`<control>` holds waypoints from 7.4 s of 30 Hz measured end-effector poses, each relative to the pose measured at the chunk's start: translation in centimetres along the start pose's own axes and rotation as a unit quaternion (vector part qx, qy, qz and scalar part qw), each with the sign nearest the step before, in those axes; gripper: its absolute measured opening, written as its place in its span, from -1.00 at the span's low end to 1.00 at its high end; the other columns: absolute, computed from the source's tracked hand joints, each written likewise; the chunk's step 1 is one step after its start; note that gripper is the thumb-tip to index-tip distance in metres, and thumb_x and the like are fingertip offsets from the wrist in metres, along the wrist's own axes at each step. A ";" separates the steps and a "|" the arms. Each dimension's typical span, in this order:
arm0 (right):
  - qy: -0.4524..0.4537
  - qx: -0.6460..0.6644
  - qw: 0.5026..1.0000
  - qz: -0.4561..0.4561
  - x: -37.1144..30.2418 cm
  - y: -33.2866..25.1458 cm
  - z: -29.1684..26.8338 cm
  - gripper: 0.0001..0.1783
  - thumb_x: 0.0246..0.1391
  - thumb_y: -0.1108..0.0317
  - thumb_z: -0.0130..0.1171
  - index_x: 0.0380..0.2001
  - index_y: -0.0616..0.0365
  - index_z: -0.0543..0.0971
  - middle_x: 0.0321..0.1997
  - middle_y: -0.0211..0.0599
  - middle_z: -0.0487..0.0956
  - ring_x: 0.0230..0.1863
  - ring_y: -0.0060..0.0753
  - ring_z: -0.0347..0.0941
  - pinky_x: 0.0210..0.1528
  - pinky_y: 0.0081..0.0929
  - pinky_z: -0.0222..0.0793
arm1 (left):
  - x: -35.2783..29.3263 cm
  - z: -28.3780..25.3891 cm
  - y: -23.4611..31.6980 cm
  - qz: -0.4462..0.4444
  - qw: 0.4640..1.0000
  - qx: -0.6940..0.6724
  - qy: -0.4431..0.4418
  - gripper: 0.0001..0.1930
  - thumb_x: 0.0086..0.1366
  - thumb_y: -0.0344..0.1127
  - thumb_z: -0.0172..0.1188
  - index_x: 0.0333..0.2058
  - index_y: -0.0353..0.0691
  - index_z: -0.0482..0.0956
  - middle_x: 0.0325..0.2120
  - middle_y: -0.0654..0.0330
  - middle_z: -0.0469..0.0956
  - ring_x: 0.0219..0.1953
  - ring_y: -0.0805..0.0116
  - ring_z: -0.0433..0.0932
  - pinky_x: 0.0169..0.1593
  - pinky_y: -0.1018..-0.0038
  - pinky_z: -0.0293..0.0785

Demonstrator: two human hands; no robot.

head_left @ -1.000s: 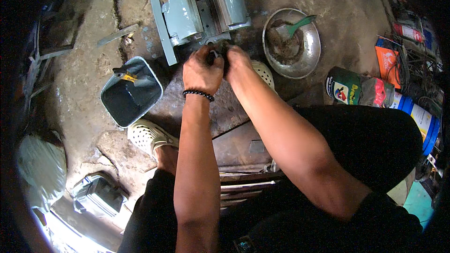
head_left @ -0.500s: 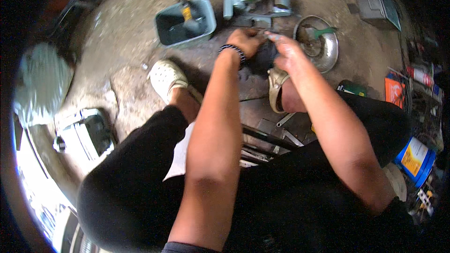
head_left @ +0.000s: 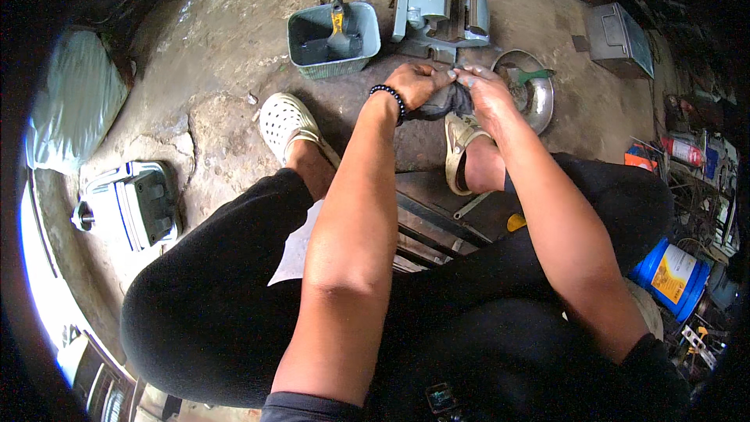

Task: The person sits on the floor and uses a bench grinder to smooth a small metal part, repeatedly rotating it against the grinding wheel. After grinding, the person uses a brush to apply a substance from a container onto the metal part.

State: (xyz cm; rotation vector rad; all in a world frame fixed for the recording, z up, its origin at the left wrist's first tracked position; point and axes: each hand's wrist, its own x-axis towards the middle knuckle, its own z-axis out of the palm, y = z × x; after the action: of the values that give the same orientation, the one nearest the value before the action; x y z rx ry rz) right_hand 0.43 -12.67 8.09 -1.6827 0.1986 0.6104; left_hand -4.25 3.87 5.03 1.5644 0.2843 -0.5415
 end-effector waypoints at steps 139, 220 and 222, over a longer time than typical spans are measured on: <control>0.078 0.426 0.894 0.114 15.3 11.5 -0.5 -0.65 0.19 0.30 -0.13 -0.08 0.25 0.50 -0.08 -0.04 0.56 -0.09 -0.16 0.50 0.02 -0.25 0.42 | 18.2 5.5 -1.9 0.250 0.830 0.425 0.261 -0.67 0.13 -0.23 0.11 -0.11 -0.07 0.62 -0.27 -0.22 0.55 -0.13 -0.16 0.51 0.02 0.16 0.44; 0.108 0.358 0.918 0.134 13.3 9.1 -1.8 -0.67 0.27 0.32 -0.22 -0.09 0.22 0.49 -0.04 -0.14 0.57 -0.07 -0.25 0.51 0.09 -0.30 0.39 | 17.5 5.4 -0.7 0.222 0.866 0.351 0.278 -0.78 0.20 -0.26 0.09 -0.22 -0.12 0.61 -0.36 -0.14 0.56 -0.28 -0.12 0.57 -0.13 0.14 0.50; 0.078 0.386 0.907 0.147 13.5 9.5 -1.8 -0.68 0.27 0.34 -0.21 -0.10 0.23 0.50 -0.06 -0.14 0.57 -0.08 -0.26 0.51 0.07 -0.31 0.40 | 17.7 5.4 -0.8 0.228 0.868 0.343 0.278 -0.79 0.19 -0.26 0.11 -0.23 -0.11 0.62 -0.35 -0.14 0.56 -0.29 -0.13 0.56 -0.13 0.14 0.50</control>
State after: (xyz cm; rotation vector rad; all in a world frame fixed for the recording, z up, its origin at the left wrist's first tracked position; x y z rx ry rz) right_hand 7.97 -13.68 -6.60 -0.9278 0.7238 0.5181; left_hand 9.56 -3.95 -4.52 2.3853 0.1408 0.2396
